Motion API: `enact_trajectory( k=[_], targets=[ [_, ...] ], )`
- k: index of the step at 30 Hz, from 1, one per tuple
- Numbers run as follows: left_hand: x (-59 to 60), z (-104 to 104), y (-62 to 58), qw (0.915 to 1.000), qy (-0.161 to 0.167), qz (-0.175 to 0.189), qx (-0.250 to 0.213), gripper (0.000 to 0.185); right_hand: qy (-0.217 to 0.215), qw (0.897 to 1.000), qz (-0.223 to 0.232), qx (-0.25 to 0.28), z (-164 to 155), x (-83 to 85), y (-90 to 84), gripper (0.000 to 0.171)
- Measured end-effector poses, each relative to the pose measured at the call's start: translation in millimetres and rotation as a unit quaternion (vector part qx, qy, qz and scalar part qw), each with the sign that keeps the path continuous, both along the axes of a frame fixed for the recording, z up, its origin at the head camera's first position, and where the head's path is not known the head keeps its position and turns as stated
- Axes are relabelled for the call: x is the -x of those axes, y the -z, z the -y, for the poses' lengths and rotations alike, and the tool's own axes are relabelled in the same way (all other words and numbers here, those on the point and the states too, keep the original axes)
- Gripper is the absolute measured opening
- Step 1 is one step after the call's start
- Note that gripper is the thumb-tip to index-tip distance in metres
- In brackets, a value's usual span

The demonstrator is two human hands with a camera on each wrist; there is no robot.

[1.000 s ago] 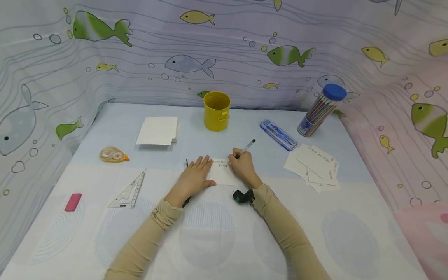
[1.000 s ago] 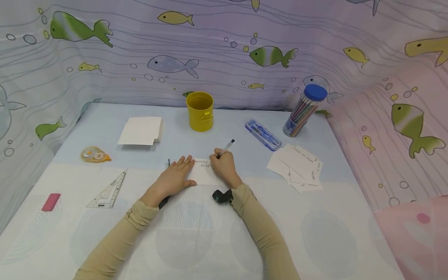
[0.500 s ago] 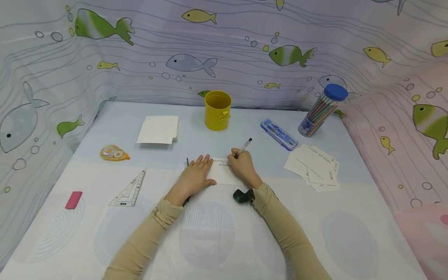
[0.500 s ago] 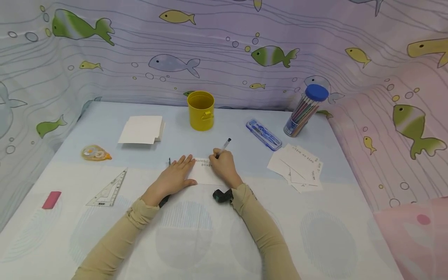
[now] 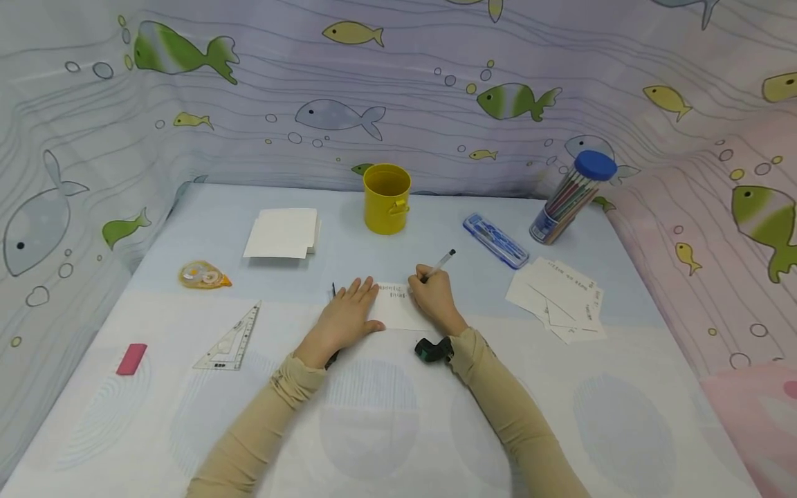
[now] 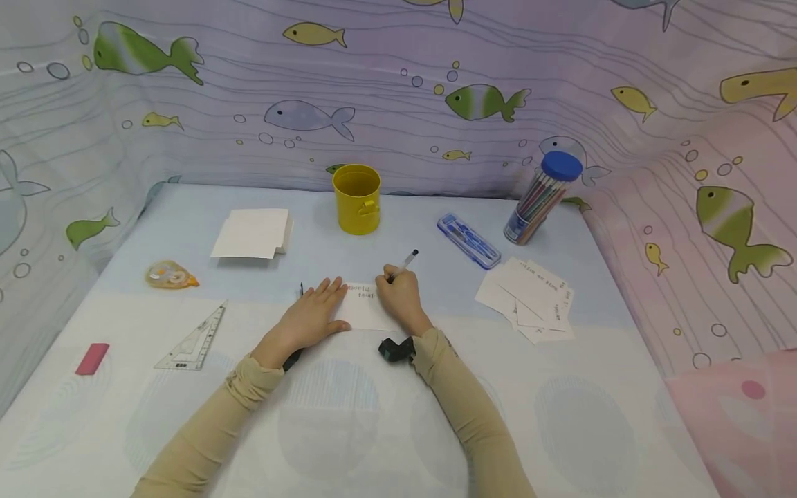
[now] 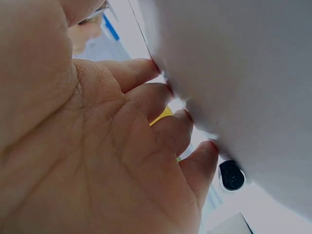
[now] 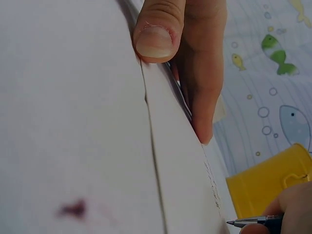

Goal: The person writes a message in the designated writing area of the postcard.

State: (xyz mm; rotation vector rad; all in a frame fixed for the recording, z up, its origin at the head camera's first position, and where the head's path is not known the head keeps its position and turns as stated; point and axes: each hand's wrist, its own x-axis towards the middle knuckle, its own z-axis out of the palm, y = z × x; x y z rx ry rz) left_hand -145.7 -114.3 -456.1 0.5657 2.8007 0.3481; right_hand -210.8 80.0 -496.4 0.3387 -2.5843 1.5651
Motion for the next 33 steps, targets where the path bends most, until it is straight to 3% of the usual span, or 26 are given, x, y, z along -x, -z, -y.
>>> enact_trajectory(
  k=[21,33],
  targets=[
    [-0.8,1.0,-3.3,1.0,0.0,0.005,0.003,0.081,-0.019,1.0,0.011,0.015,0.6,-0.5,0.4,0.04],
    [-1.2,-0.4,-3.6,1.0,0.001,0.002,0.001,0.081,-0.008,1.0,0.02,-0.006,0.1,0.1,1.0,0.038]
  ],
)
